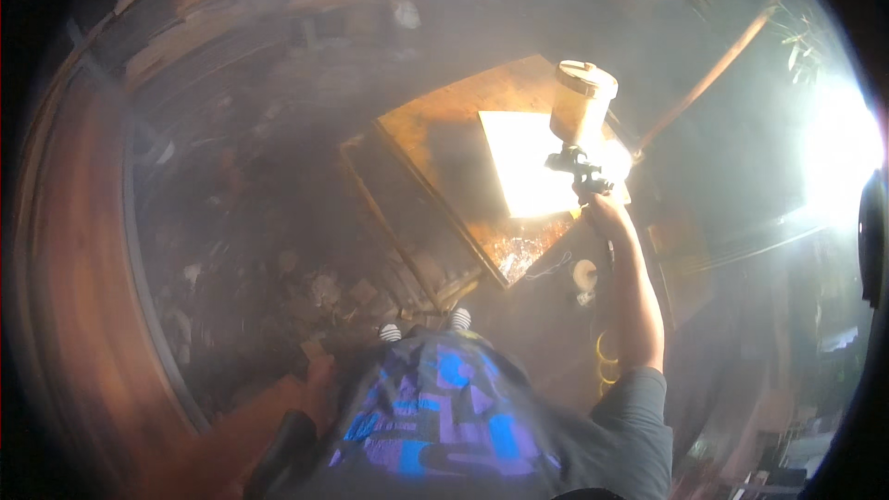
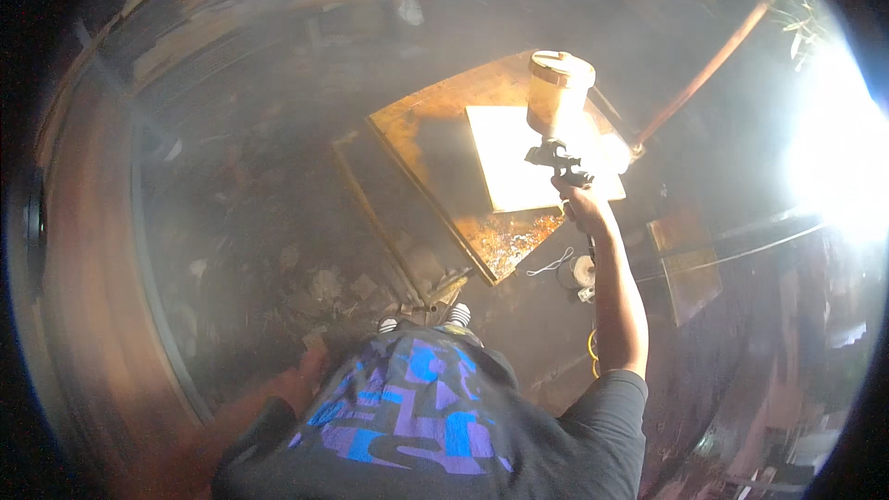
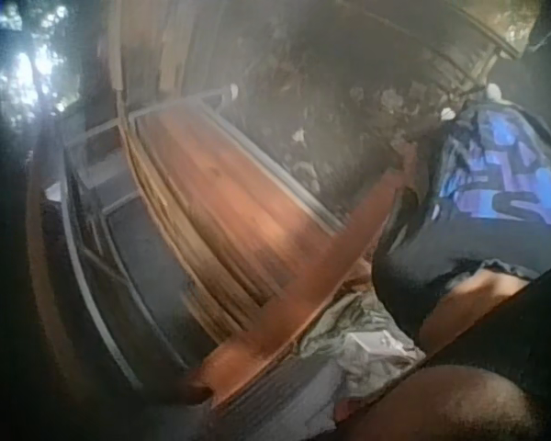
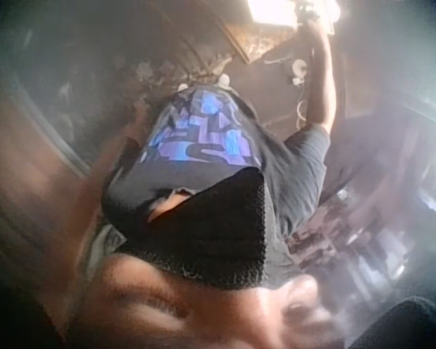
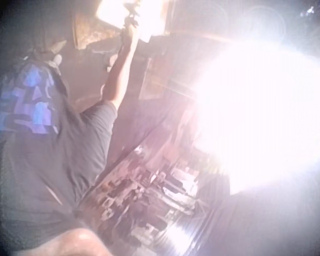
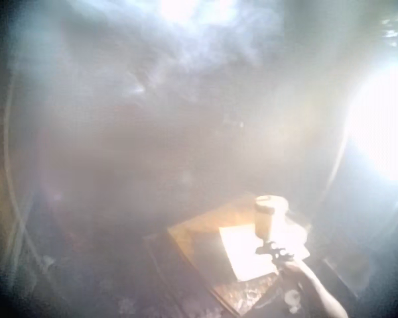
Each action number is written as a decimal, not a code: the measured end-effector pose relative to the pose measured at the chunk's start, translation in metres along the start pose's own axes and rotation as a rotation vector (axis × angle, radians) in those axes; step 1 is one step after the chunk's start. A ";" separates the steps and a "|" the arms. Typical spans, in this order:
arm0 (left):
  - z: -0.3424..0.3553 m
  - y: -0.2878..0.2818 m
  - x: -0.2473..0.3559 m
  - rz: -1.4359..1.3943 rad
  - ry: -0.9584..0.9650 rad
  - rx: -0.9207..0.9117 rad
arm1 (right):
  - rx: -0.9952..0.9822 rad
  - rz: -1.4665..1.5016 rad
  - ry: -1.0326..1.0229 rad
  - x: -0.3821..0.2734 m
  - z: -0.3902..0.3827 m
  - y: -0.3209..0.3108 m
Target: Clean a wood panel with a cloth, then apply a finish using a spray gun, and place it on a drying rack.
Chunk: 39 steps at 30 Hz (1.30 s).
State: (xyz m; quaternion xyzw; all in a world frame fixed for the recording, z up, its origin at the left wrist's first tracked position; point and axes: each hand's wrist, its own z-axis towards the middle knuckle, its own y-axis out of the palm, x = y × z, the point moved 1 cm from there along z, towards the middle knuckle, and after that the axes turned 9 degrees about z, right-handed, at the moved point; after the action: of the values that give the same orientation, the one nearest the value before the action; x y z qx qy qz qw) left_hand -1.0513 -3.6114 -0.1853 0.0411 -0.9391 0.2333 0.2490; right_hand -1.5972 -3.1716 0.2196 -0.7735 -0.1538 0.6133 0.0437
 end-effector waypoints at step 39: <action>-0.078 0.019 -0.091 0.730 0.817 0.263 | 0.265 -0.286 0.098 0.007 -0.009 -0.002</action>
State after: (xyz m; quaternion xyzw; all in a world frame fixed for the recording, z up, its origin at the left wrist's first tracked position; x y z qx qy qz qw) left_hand -0.9403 -3.5627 -0.1775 -0.3493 -0.6825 0.4166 0.4885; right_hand -1.5875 -3.1665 0.2158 -0.7601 -0.1779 0.5774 0.2392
